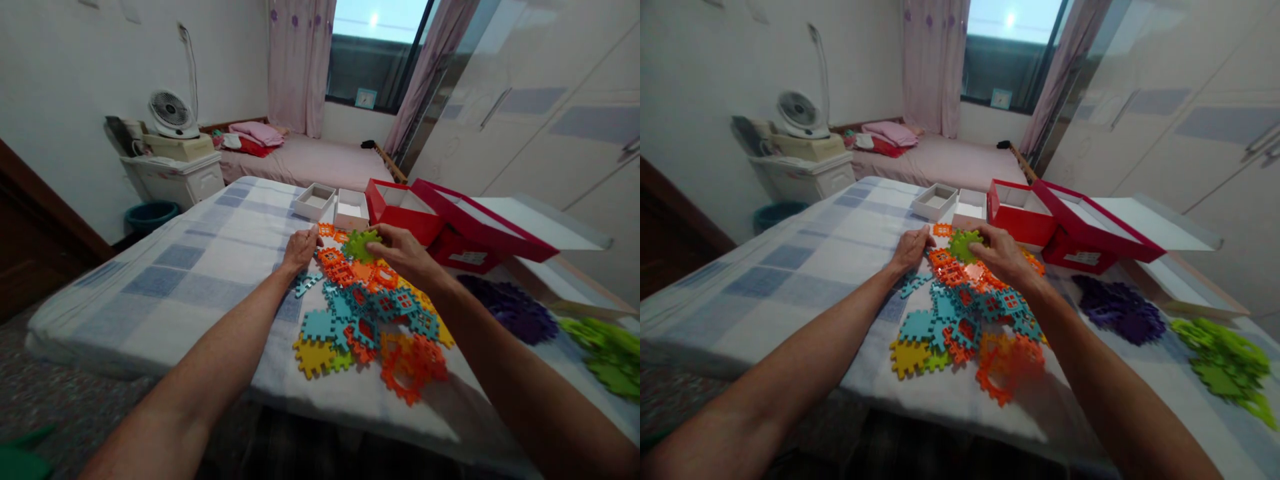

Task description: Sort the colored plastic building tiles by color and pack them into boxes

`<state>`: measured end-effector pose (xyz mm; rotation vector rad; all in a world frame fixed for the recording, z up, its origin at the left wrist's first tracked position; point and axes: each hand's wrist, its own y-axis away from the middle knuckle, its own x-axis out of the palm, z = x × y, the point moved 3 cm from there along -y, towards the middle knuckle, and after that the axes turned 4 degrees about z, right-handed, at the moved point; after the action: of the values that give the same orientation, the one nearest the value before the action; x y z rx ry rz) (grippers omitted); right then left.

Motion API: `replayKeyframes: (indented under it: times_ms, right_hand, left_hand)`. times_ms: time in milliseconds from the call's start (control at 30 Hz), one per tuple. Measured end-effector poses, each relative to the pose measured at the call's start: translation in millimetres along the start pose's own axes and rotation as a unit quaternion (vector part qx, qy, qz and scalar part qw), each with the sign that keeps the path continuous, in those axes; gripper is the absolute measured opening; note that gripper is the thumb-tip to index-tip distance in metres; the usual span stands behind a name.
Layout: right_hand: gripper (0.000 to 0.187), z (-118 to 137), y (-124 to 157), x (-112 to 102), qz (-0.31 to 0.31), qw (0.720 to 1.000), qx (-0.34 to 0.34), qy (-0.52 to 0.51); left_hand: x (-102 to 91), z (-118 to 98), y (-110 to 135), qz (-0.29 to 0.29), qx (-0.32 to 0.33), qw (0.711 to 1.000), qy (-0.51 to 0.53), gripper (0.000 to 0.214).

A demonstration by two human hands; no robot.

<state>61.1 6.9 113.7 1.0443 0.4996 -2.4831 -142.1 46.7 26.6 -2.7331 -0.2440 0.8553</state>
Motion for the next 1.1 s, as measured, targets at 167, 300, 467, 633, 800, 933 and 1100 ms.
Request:
replayKeyframes:
  times_ms: [167, 300, 467, 633, 800, 933, 1100]
  right_hand:
    - [0.015, 29.5, 71.9, 24.3, 0.206, 0.976, -0.061, 0.029]
    - [0.011, 18.0, 74.5, 38.8, 0.134, 0.976, -0.082, 0.149]
    - [0.009, 1.3, 65.4, 16.1, -0.011, 0.986, -0.011, 0.166]
    - [0.010, 26.3, 88.8, 27.4, 0.161, 0.985, -0.025, 0.052]
    - [0.004, 19.5, 84.0, 43.6, 0.064, 0.986, -0.031, 0.150]
    - [0.009, 8.1, 80.7, 30.4, -0.004, 0.990, 0.033, 0.137]
    - [0.013, 30.0, 106.6, 41.1, 0.172, 0.984, 0.000, 0.053]
  left_hand:
    - [0.3, 3.9, -1.7, 0.004, 0.011, 1.000, 0.002, 0.070]
    - [1.4, 7.1, -3.0, 0.012, 0.015, 1.000, 0.002, 0.072]
    - [2.0, 8.6, -4.0, 0.018, 0.010, 1.000, 0.001, 0.075]
    - [2.8, 9.8, -3.9, 0.016, 0.019, 1.000, 0.005, 0.073]
    - [3.2, 11.4, -4.7, 0.013, 0.015, 1.000, 0.010, 0.072]
    - [3.2, 11.0, -5.2, 0.017, 0.013, 1.000, 0.005, 0.073]
    - [3.2, 11.0, -5.1, 0.015, 0.018, 1.000, 0.012, 0.071]
